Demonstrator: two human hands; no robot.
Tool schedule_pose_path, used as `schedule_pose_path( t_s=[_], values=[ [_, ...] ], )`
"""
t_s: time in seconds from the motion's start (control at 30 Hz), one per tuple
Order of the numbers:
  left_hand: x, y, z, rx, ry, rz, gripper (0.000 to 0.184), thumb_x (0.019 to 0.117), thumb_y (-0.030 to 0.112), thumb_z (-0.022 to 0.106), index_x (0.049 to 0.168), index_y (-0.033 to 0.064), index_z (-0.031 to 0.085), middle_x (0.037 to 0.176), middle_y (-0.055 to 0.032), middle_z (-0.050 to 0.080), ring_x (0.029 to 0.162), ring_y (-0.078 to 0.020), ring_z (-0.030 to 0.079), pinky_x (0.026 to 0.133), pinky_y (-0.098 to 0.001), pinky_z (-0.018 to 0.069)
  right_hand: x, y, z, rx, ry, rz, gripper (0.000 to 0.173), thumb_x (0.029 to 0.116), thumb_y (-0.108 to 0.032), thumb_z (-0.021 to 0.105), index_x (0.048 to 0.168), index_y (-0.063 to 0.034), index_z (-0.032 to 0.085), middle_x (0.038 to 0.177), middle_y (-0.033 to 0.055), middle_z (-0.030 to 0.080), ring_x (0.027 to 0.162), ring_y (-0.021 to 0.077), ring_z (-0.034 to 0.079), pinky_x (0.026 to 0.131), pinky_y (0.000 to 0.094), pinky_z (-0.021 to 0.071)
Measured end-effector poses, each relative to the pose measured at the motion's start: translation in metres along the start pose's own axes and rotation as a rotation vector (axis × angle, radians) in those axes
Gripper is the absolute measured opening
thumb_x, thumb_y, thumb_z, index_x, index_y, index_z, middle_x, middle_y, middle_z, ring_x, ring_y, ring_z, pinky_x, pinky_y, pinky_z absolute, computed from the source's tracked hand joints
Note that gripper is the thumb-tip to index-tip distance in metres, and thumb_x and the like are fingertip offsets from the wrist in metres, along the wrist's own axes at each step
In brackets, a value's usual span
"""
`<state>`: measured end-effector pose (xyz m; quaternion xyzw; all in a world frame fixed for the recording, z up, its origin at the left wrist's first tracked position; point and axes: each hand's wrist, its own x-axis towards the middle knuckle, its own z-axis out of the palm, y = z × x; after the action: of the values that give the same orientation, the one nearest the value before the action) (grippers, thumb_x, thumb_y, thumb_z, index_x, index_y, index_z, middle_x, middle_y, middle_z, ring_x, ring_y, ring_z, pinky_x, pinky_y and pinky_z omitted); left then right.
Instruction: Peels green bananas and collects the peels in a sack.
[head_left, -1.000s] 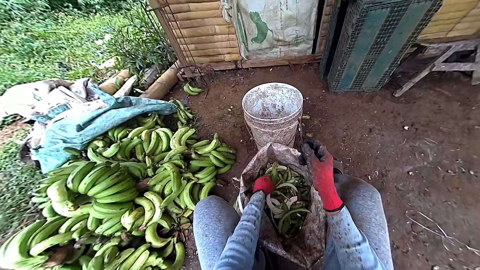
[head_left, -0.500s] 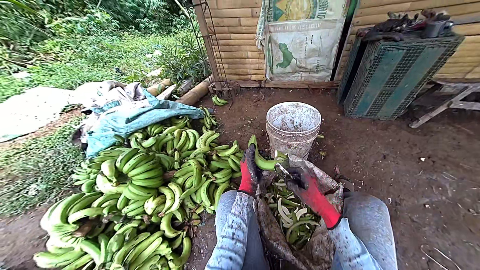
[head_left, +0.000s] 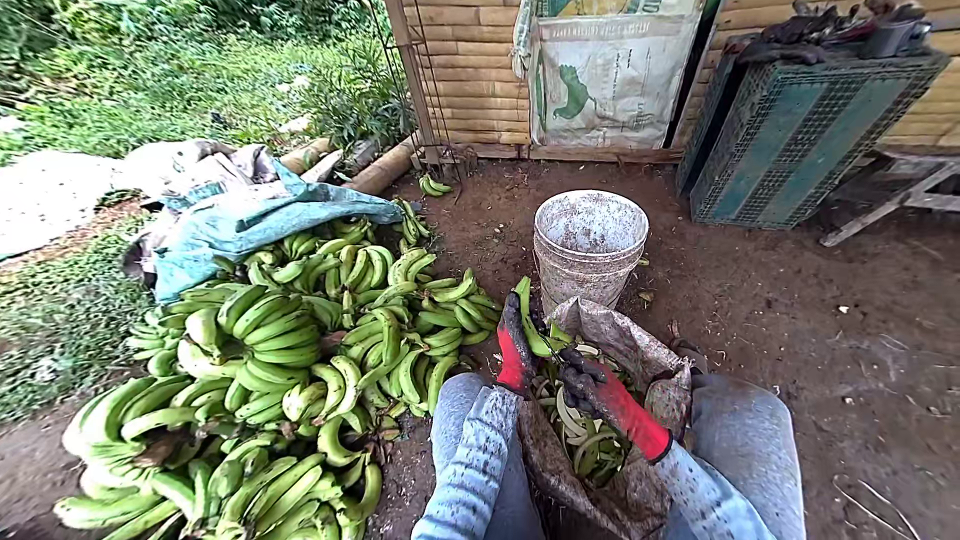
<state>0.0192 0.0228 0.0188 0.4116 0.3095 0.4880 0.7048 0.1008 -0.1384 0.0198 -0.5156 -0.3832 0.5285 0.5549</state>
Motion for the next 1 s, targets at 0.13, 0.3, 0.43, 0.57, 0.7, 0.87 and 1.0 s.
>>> schedule_pose_path(
  t_s=[0.13, 0.3, 0.43, 0.57, 0.7, 0.87, 1.0],
  values=[
    [-0.018, 0.005, 0.003, 0.466, -0.083, 0.362, 0.033, 0.1032, 0.018, 0.053, 0.129, -0.0025, 0.058, 0.096, -0.0077, 0.067, 0.081, -0.0112, 0.066, 0.079, -0.0292, 0.0575, 0.005, 0.021, 0.01, 0.169, 0.261, 0.145, 0.028, 0.1102, -0.028, 0.047, 0.12, -0.0051, 0.059, 0.067, 0.0001, 0.058, 0.046, 0.0051, 0.048, 0.04, 0.019, 0.0394],
    [-0.023, 0.002, 0.004, 0.464, -0.138, 0.323, 0.033, 0.1056, 0.016, 0.047, 0.131, -0.0015, 0.059, 0.094, -0.0081, 0.067, 0.069, -0.0124, 0.064, 0.065, -0.03, 0.0581, 0.012, 0.06, 0.009, -0.033, 0.238, 0.478, 0.037, 0.1107, -0.038, 0.044, 0.13, -0.0097, 0.056, 0.071, 0.0021, 0.061, 0.047, 0.0072, 0.049, 0.043, 0.0223, 0.0408],
    [-0.01, 0.013, -0.007, 0.054, -0.169, -0.192, 0.042, 0.1127, 0.029, 0.025, 0.111, 0.0016, 0.057, 0.071, -0.0081, 0.061, 0.054, -0.0156, 0.06, 0.05, -0.0289, 0.0537, 0.018, 0.018, -0.023, -0.421, 0.279, 0.074, 0.041, 0.1114, -0.03, 0.041, 0.14, -0.0035, 0.055, 0.086, 0.0045, 0.066, 0.062, 0.0105, 0.059, 0.059, 0.029, 0.052],
    [-0.013, 0.016, -0.007, 0.036, -0.299, -0.289, 0.041, 0.1112, 0.026, 0.028, 0.115, 0.0018, 0.061, 0.076, -0.0082, 0.065, 0.059, -0.0126, 0.062, 0.054, -0.025, 0.0543, 0.004, -0.01, -0.034, -0.721, -0.034, -0.139, 0.036, 0.104, -0.034, 0.056, 0.127, -0.0075, 0.067, 0.101, 0.0073, 0.072, 0.087, 0.0131, 0.067, 0.084, 0.0344, 0.0557],
    [-0.024, 0.011, -0.002, 0.144, -0.344, -0.248, 0.041, 0.1123, 0.023, 0.029, 0.12, 0.001, 0.063, 0.086, -0.0073, 0.068, 0.07, -0.0117, 0.065, 0.065, -0.026, 0.0565, 0.012, -0.01, -0.032, -0.973, 0.074, -0.058, 0.038, 0.1024, -0.032, 0.056, 0.132, -0.0101, 0.067, 0.128, 0.0148, 0.067, 0.117, 0.0283, 0.065, 0.104, 0.0494, 0.0495],
    [-0.044, -0.027, -0.019, 0.387, -0.199, -0.126, 0.044, 0.1124, 0.03, 0.035, 0.136, -0.0003, 0.057, 0.118, -0.0146, 0.068, 0.103, -0.0168, 0.067, 0.093, -0.0355, 0.0561, 0.048, -0.006, -0.056, -0.962, 0.586, 0.056, 0.045, 0.104, -0.021, 0.05, 0.147, -0.0084, 0.053, 0.131, 0.02, 0.066, 0.119, 0.037, 0.066, 0.103, 0.055, 0.0497],
    [-0.045, -0.015, -0.021, 0.429, -0.197, -0.132, 0.036, 0.1034, 0.026, 0.059, 0.127, -0.0004, 0.062, 0.101, -0.0096, 0.069, 0.083, -0.0132, 0.067, 0.076, -0.031, 0.0578, 0.045, -0.012, -0.065, -0.721, 0.6, -0.012, 0.038, 0.1057, -0.028, 0.054, 0.139, -0.0088, 0.056, 0.113, 0.0167, 0.071, 0.103, 0.0291, 0.069, 0.096, 0.0499, 0.053]
  ],
)
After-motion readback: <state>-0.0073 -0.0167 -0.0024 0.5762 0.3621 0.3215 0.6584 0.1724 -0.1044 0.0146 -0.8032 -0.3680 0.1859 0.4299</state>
